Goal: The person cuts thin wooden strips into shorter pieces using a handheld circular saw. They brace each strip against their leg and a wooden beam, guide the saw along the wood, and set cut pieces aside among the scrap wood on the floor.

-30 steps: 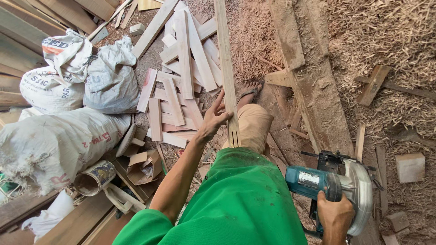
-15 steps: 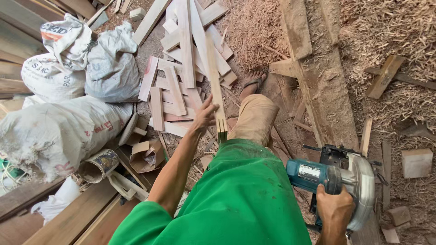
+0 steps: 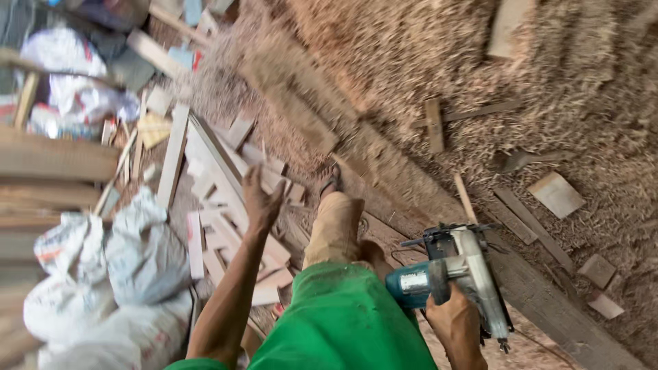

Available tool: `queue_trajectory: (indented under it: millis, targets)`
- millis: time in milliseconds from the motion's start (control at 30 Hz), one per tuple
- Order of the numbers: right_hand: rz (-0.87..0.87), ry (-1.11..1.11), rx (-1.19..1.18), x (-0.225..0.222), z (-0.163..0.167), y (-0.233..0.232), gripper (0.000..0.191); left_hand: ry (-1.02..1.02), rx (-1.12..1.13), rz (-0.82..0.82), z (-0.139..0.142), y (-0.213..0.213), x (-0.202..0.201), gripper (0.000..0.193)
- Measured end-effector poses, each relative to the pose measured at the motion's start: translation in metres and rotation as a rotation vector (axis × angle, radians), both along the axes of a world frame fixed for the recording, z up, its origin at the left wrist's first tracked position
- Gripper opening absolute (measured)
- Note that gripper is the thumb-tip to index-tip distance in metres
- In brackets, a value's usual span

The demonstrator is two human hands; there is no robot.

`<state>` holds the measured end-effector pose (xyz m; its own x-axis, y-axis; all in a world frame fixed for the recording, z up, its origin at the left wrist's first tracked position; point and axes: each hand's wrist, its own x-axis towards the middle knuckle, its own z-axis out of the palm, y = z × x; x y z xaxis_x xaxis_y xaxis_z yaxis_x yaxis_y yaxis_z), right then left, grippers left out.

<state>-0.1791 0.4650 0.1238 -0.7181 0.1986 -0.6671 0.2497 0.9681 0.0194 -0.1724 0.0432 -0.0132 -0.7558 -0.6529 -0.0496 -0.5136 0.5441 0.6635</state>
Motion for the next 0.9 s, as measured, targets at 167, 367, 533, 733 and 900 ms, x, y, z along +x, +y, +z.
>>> queue_trajectory:
  millis: [167, 367, 533, 733, 900]
  targets:
    - [-0.176, -0.19, -0.031, 0.005, -0.002, 0.002, 0.045, 0.108, 0.144, -0.387, 0.038, 0.056, -0.177, 0.066]
    - [-0.183, -0.288, -0.086, 0.009, -0.01, 0.003, 0.058, -0.096, 0.511, -0.718, 0.052, 0.182, -0.349, 0.079]
    - [-0.23, -0.376, -0.058, 0.024, -0.043, 0.001, 0.064, -0.115, 0.884, -0.408, 0.034, 0.269, -0.452, 0.102]
    - [-0.215, -0.426, -0.158, 0.036, -0.091, 0.014, 0.071, -0.386, 0.925, -0.184, 0.032, 0.291, -0.498, 0.095]
    - [-0.205, -0.378, -0.17, 0.029, -0.094, 0.014, 0.078, -0.044, 1.042, -0.266, 0.052, 0.26, -0.5, 0.06]
